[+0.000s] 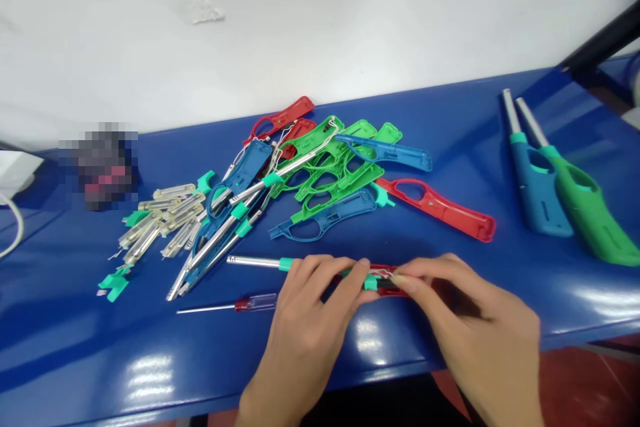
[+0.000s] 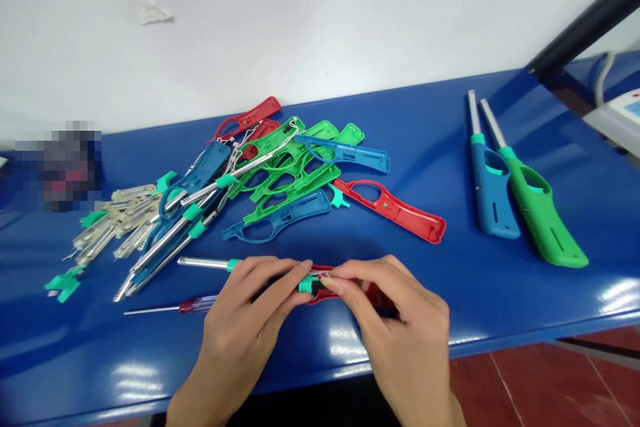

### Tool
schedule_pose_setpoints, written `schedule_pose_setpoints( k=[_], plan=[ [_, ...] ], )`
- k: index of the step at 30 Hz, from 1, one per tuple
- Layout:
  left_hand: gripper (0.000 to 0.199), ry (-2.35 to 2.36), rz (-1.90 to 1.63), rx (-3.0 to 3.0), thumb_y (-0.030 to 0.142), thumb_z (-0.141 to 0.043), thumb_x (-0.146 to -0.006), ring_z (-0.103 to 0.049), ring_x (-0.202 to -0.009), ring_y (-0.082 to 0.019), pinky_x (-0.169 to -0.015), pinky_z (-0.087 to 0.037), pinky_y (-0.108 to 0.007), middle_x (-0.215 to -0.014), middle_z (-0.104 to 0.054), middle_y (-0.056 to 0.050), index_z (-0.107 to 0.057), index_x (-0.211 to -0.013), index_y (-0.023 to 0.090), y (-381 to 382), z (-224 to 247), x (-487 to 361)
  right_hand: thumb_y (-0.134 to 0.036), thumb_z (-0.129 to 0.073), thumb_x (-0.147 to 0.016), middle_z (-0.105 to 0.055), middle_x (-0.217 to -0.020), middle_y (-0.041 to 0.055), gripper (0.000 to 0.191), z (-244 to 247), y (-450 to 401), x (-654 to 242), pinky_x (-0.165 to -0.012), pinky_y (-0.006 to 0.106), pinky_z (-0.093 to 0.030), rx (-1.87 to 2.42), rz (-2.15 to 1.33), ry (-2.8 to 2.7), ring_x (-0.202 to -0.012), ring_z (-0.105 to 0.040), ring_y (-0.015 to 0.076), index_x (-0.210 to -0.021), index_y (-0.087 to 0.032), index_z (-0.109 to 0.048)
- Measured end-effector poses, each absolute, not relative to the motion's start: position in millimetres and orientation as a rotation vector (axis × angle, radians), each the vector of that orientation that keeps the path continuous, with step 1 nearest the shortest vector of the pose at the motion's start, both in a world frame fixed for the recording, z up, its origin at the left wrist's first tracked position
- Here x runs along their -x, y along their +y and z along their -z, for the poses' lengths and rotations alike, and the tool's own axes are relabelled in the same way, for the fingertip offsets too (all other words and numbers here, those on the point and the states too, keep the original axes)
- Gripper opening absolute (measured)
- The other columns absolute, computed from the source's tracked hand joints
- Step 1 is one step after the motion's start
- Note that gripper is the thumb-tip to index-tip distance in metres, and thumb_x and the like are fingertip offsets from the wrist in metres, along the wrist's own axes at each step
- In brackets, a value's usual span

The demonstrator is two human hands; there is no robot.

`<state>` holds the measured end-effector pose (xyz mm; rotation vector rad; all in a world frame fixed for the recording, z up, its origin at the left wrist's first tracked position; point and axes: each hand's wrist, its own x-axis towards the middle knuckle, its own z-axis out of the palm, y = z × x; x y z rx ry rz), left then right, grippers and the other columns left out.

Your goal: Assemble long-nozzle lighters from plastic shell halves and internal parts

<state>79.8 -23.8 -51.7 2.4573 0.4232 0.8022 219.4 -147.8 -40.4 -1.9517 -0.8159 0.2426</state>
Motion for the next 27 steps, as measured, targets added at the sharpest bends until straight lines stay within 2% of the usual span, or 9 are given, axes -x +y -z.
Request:
schedule_pose_setpoints(
  k=[9, 14, 19, 27],
  plan=[
    [0.042, 0.341, -0.686, -2.430, 0.002, -0.059, -0.102, -0.059, -0.116, -0.023, -0.099, -0.051, -0.042, -0.129, -0.070, -0.009, -0.060, -0.143, 0.013, -25, 58, -70, -0.029, -0.078, -0.093, -0.074, -0.079, -0.0122, 0.009, 43, -147, -221, -0.068, 0.017, -0.053, 1.882, -0.259, -0.875, -0.069, -0.065, 0.0088, -0.087, -0.035, -0.074],
    [0.039, 0.354, -0.709, -2.449, -0.001, -0.055, -0.102, -0.061, -0.116, -0.021, -0.101, -0.050, -0.039, -0.130, -0.072, -0.007, -0.062, -0.138, 0.013, -25, 59, -72, -0.030, -0.078, -0.093, -0.075, -0.080, -0.0132, 0.008, 43, -151, -222, -0.068, 0.017, -0.053, 1.860, -0.265, -0.886, -0.069, -0.066, 0.0080, -0.090, -0.037, -0.076],
    [0.035, 0.396, -0.724, -2.435, 0.002, -0.059, -0.102, -0.064, -0.115, -0.022, -0.100, -0.053, -0.041, -0.132, -0.074, -0.005, -0.066, -0.133, 0.017, -26, 57, -72, -0.029, -0.077, -0.094, -0.078, -0.088, -0.0145, 0.011, 42, -157, -226, -0.076, 0.016, -0.053, 1.852, -0.327, -0.930, -0.078, -0.070, 0.0071, -0.096, -0.040, -0.078],
    [0.032, 0.358, -0.696, -2.467, 0.004, -0.058, -0.103, -0.063, -0.119, -0.025, -0.103, -0.053, -0.046, -0.134, -0.073, -0.007, -0.067, -0.132, 0.016, -27, 58, -70, -0.029, -0.081, -0.091, -0.072, -0.077, -0.0130, 0.011, 42, -158, -230, -0.062, 0.014, -0.050, 1.848, -0.384, -0.884, -0.065, -0.063, 0.0072, -0.087, -0.039, -0.076]
  ],
)
